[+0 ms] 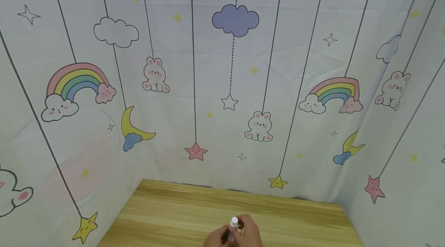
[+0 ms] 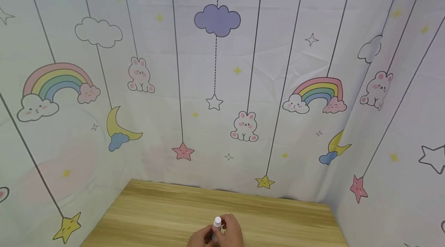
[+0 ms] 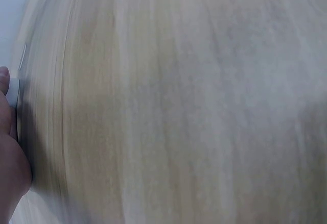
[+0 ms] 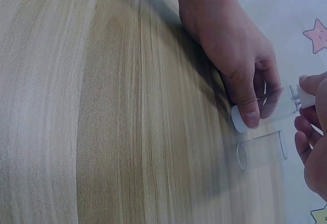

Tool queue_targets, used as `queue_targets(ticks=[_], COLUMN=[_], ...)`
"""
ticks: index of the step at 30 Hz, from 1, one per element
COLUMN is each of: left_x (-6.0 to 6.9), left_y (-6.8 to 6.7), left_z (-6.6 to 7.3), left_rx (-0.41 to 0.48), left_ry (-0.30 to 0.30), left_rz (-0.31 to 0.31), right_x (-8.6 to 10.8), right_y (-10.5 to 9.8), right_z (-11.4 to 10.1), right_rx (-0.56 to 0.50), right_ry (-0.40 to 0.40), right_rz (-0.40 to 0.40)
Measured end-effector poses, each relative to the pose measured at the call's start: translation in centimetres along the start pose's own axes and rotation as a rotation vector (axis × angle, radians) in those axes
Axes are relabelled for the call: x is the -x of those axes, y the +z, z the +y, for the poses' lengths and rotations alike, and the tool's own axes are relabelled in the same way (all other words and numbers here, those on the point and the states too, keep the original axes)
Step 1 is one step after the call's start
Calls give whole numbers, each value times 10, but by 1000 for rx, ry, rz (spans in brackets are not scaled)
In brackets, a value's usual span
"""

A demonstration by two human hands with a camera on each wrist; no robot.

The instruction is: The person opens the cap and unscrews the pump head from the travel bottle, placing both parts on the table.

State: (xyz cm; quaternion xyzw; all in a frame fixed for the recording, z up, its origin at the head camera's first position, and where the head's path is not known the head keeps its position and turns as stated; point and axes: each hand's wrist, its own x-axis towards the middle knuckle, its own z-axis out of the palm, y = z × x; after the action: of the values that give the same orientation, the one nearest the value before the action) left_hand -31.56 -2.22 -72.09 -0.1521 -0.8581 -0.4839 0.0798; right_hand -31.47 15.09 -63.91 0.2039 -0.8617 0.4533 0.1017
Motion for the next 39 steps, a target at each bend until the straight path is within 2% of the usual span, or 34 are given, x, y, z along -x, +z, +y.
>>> queue_targets(ticks=[9,19,22,29,39], left_x=[0,-1,-1,0,0], left_y=[-1,-3,-3,-3,-3], left_z=[2,4,5,7,8], left_rx=[1,-1,7,25,25], left_ry=[-8,-26,-36,-63,-67], left_rz=[-7,-26,-28,-30,-28], right_x=[1,2,2,2,1], right_y=[4,4,3,1,-1], right_z=[6,4,2,0,2], right_rx=[41,47,26,-13,-6], right_ry=[-92,-96,-72,42,40], right_rz=[54,71,65,16,-24])
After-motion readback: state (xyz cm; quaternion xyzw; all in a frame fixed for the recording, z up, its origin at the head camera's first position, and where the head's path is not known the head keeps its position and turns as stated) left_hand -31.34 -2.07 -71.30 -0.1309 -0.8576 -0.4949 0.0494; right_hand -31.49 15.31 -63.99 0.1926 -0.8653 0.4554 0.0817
